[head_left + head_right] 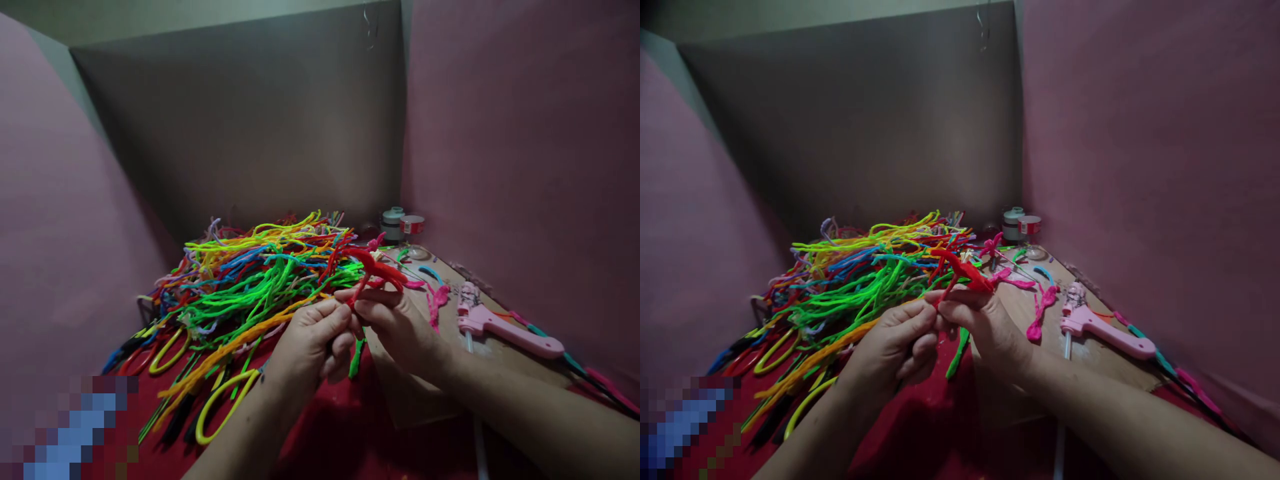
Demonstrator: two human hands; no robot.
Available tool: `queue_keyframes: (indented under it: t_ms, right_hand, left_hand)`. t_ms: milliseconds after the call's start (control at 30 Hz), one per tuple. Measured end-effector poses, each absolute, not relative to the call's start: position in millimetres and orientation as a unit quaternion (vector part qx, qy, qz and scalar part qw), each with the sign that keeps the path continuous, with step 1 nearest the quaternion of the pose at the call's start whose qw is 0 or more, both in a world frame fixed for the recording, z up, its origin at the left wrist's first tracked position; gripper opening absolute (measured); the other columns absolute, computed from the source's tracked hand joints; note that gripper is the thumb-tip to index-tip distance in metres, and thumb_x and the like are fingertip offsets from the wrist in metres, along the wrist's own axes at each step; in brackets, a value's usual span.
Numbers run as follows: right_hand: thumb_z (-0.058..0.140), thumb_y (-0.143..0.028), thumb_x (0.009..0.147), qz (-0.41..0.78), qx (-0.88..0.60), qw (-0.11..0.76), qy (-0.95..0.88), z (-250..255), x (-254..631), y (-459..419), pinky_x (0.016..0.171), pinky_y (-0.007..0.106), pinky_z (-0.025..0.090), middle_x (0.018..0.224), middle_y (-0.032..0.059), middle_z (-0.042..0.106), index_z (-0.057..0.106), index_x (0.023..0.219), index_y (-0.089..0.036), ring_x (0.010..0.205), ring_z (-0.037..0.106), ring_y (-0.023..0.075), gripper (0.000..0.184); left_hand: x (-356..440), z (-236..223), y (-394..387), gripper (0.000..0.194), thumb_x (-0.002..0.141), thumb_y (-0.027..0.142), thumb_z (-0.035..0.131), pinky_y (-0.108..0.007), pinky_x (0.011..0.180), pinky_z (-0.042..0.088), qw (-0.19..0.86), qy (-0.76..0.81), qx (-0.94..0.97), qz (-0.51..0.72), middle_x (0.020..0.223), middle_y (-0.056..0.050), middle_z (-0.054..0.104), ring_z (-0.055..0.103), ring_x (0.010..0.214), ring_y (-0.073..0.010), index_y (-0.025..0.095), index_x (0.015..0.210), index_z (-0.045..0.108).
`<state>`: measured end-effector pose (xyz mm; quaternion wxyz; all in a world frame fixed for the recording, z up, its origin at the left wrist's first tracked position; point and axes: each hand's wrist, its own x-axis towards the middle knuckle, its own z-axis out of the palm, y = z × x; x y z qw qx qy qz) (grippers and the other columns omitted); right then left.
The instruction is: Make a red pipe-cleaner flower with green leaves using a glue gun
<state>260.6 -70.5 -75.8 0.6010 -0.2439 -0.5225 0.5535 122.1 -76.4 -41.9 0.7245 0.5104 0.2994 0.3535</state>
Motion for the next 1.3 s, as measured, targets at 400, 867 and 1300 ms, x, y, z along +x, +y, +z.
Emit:
queue_keyframes:
  t_ms: [400,867,1300]
  right_hand:
    - [0.062,-0.023,0.076,0.580,-0.239,0.625,-0.466,-75.7,259.5,-71.7,0.070,0.030,0.044,0.070,0.0008,0.064,0.071,0.078,-0.021,0.068,0.056,0.0147,0.009]
    - [0.065,-0.023,0.075,0.573,-0.300,0.626,-0.437,-80.2,256.7,-71.1,0.068,0.030,0.043,0.076,0.0019,0.065,0.072,0.082,-0.024,0.074,0.055,0.0160,0.010]
    - [0.061,-0.025,0.078,0.558,-0.223,0.590,-0.540,-76.7,266.5,-63.7,0.066,0.028,0.043,0.070,0.0009,0.066,0.071,0.096,-0.023,0.066,0.054,0.0135,0.021]
  left_hand:
    - [124.2,-52.0,-73.3,0.026,0.087,0.036,0.041,-0.018,0.030,0.030,0.634,0.340,0.610,0.333,0.044,0.008,0.037,0.024,0.029,-0.0044,0.016,0.074,0.052]
    - [121.8,-70.6,-72.0,0.022,0.085,0.009,0.036,-0.026,0.047,0.031,-0.189,0.396,0.848,0.296,0.061,-0.004,0.059,0.054,0.051,-0.0153,0.014,0.080,0.056]
    - [124.3,-39.6,-80.4,0.023,0.085,0.035,0.046,-0.016,0.027,0.029,0.665,0.348,0.553,0.362,0.041,0.011,0.028,0.020,0.028,-0.0037,0.018,0.070,0.048]
